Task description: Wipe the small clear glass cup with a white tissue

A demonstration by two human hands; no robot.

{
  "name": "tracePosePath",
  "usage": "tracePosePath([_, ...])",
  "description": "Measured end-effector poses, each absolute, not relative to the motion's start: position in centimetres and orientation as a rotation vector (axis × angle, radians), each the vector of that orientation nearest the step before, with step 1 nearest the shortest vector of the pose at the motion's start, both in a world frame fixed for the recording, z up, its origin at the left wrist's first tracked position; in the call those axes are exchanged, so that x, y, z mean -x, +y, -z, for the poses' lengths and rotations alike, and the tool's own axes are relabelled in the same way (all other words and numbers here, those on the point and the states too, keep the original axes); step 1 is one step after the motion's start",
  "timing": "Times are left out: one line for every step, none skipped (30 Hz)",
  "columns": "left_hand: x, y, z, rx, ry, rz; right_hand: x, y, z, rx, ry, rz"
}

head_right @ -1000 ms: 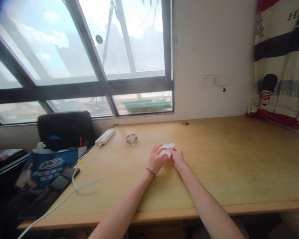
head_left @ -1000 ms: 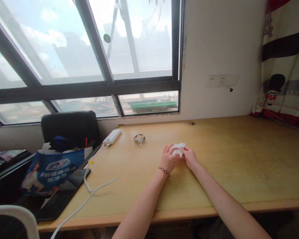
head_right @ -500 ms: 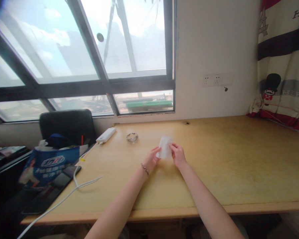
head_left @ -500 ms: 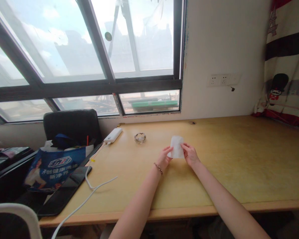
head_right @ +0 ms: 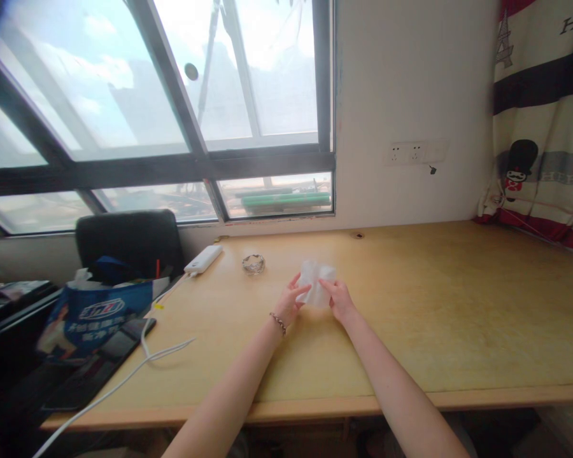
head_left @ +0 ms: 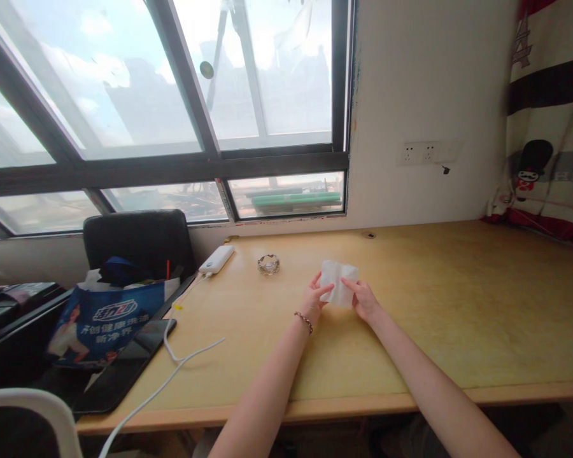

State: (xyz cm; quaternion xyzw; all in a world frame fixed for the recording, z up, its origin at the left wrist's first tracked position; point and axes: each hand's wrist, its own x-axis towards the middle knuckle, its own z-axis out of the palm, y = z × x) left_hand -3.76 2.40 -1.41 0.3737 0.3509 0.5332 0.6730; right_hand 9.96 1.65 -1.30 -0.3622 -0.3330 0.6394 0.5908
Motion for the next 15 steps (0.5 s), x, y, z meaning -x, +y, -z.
tracePosePath([3.7, 2.4, 1.5, -0.864, 0.828, -1.209, -9.9, 1.7, 1.4, 0.859, -0.773, -1.456])
tracePosePath([3.6, 2.4, 1.5, -0.884, 0.867, -1.228, -9.9, 1.8, 1.6, 0.881, -0.764, -1.415])
tracePosePath([3.5, 2.4, 1.6, -0.897, 0.904, -1.252, -9.9, 1.9, 1.8, 0.907, -0.755, -1.372])
tracePosePath([3.5, 2.5, 1.8, -0.904, 0.936, -1.275, -9.9, 2.1, 1.9, 0.932, -0.748, -1.334])
tracePosePath([3.4, 2.7, 1.9, -0.906, 0.958, -1.296, -9.9, 2.2, 2.0, 0.955, -0.744, -1.302])
tracePosePath([3.4, 2.8, 2.1, -0.904, 0.973, -1.313, -10.0, 2.3, 2.1, 0.974, -0.744, -1.277])
tracePosePath([3.4, 3.0, 2.3, -0.902, 0.991, -1.327, -10.0, 2.4, 2.2, 0.987, -0.747, -1.258])
tracePosePath([3.4, 3.2, 2.4, -0.910, 1.010, -1.336, -10.1, 2.5, 2.3, 0.997, -0.752, -1.245])
tracePosePath([3.5, 3.5, 2.5, -0.933, 1.029, -1.342, -10.1, 2.6, 2.3, 1.006, -0.756, -1.233])
tracePosePath([3.7, 3.7, 2.6, -0.970, 1.052, -1.348, -10.2, 2.7, 2.4, 1.019, -0.754, -1.216])
tracePosePath([4.2, 4.1, 2.7, -1.018, 1.084, -1.354, -10.3, 2.8, 2.5, 1.039, -0.746, -1.188])
tracePosePath([4.8, 4.5, 2.7, -1.076, 1.131, -1.362, -10.5, 2.9, 2.6, 1.067, -0.733, -1.153])
tracePosePath([5.7, 4.9, 2.7, -1.143, 1.202, -1.377, -10.7, 3.0, 2.8, 1.102, -0.719, -1.113])
tracePosePath([6.8, 5.5, 2.7, -1.213, 1.301, -1.392, -10.8, 3.2, 3.0, 1.137, -0.708, -1.073])
tracePosePath([8.1, 6.0, 2.6, -1.294, 1.439, -1.409, -11.0, 3.3, 3.2, 1.168, -0.701, -1.038])
